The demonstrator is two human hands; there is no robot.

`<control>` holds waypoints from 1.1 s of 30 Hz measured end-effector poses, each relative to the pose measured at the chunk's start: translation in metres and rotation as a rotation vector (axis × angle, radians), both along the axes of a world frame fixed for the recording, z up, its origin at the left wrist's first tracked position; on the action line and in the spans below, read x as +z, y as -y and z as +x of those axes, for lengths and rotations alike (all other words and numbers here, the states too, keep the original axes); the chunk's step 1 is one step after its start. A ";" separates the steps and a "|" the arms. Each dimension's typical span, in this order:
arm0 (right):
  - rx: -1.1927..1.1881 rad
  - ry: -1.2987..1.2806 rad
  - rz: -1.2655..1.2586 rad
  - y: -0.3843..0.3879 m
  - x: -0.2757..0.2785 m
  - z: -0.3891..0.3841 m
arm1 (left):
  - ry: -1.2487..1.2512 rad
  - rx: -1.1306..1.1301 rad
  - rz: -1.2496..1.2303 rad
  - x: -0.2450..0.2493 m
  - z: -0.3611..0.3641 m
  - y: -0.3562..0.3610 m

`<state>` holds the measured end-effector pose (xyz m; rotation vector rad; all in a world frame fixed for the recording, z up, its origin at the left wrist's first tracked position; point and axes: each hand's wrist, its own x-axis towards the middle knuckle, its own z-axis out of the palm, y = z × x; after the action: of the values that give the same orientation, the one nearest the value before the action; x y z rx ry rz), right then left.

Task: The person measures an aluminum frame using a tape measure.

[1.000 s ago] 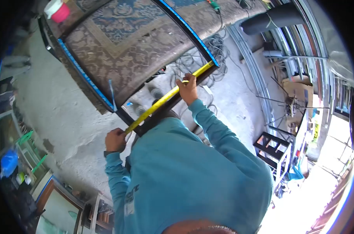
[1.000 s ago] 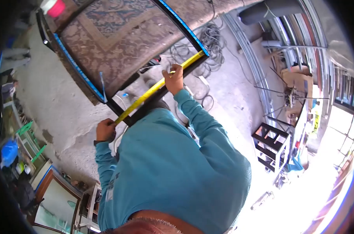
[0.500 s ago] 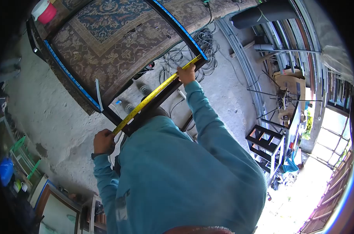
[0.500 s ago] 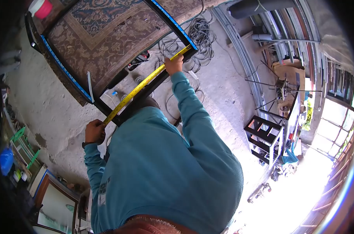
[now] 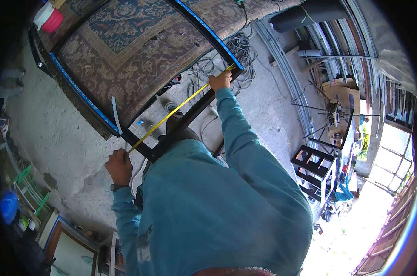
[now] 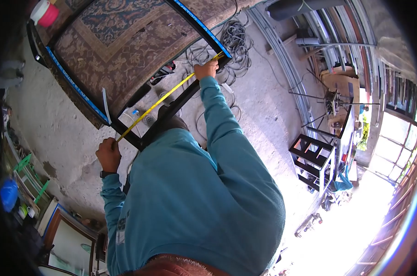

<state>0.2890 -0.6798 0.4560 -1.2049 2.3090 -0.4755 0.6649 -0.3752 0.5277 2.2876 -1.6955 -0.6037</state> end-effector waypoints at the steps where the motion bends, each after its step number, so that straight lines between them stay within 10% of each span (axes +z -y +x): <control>1: -0.013 0.013 -0.004 0.003 -0.004 0.001 | -0.012 -0.032 0.010 0.000 0.002 -0.001; 5: 0.062 -0.083 -0.017 0.013 -0.022 -0.018 | -0.515 0.056 0.552 0.010 0.009 0.004; 7: 0.294 -0.272 -0.034 0.024 -0.030 -0.031 | -0.487 -0.233 0.274 -0.024 0.009 -0.015; 10: 0.523 -0.420 -0.058 0.027 -0.034 -0.059 | -0.741 -0.015 0.371 -0.042 0.020 -0.011; 16: 0.528 -0.971 0.047 0.075 -0.070 -0.114 | -0.390 -0.304 0.341 -0.028 0.048 0.024; 23: 0.921 -0.531 0.098 0.092 0.054 -0.102 | -0.507 -0.263 0.653 -0.018 0.041 0.031; 33: 1.372 -0.632 0.347 0.161 0.019 -0.129 | -0.484 -0.333 0.521 -0.031 0.044 0.027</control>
<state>0.1604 -0.8404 0.4746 -2.4982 1.2579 0.8385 0.7093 -0.4021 0.4966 1.8972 -1.8151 -1.6846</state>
